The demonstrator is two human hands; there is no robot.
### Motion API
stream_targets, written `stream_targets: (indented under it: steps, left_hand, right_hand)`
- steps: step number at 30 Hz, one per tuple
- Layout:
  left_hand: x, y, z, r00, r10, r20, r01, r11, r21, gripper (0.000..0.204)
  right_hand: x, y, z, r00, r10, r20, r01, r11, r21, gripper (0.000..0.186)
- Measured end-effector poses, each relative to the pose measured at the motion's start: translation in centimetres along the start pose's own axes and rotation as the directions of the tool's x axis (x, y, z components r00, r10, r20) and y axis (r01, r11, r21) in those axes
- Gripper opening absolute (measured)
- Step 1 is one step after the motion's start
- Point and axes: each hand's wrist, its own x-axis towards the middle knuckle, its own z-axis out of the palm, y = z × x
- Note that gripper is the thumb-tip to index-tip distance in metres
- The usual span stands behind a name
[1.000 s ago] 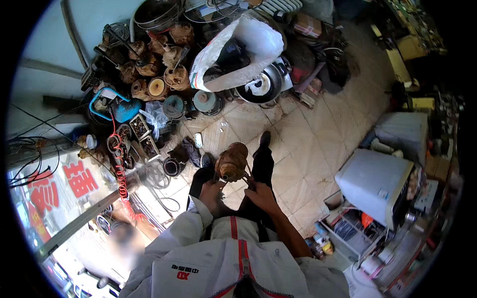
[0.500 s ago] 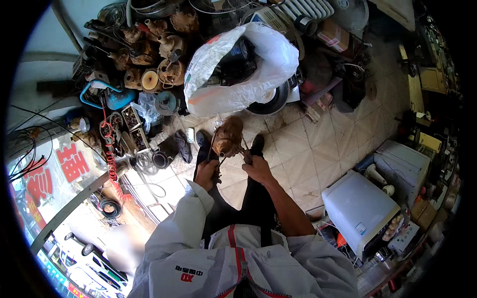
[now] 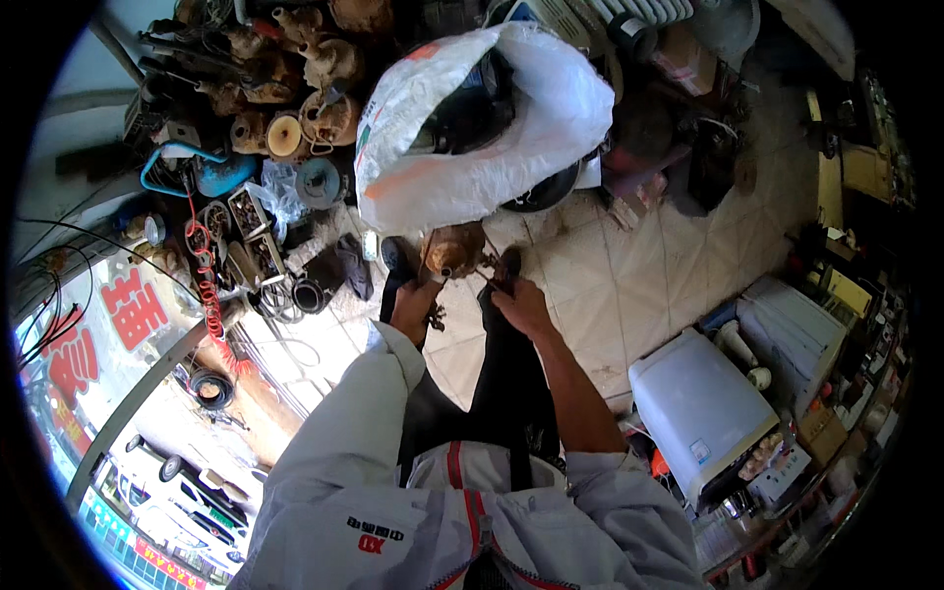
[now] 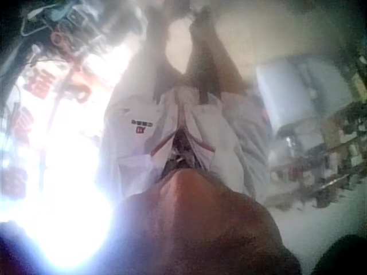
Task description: The person sits on a stool and works on a rusty mechanical part, using a wrench to loosen bolts and a yellow tool to scrape or clean the surface. They handle various tools and parts, occasionally standing to retrieve items before returning to the task.
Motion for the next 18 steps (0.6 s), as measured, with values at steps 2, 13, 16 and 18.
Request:
stream_targets:
  steps: [2,13,16,18]
  left_hand:
    - [-0.7,0.4,0.7,1.000,-0.003,-0.023,0.004,0.999,0.031,0.011]
    - [0.6,2.3,3.0,0.999,-0.041,-0.025,0.044,0.990,0.133,0.008]
    - [1.0,1.2,2.6,0.998,-0.009,-0.061,0.017,0.990,0.139,0.016]
    - [0.8,0.9,1.7,0.995,0.069,-0.071,-0.058,0.987,0.148,0.031]
  right_hand:
    - [0.9,0.5,0.0,1.000,0.008,-0.012,-0.008,1.000,-0.020,0.032]
    - [2.4,0.3,-2.2,0.985,0.169,0.029,-0.167,0.984,-0.060,0.041]
    - [2.5,0.7,-2.9,0.985,0.170,0.042,-0.170,0.985,0.006,0.042]
    - [2.6,1.1,-3.6,0.987,0.161,-0.017,-0.161,0.987,0.003,0.046]
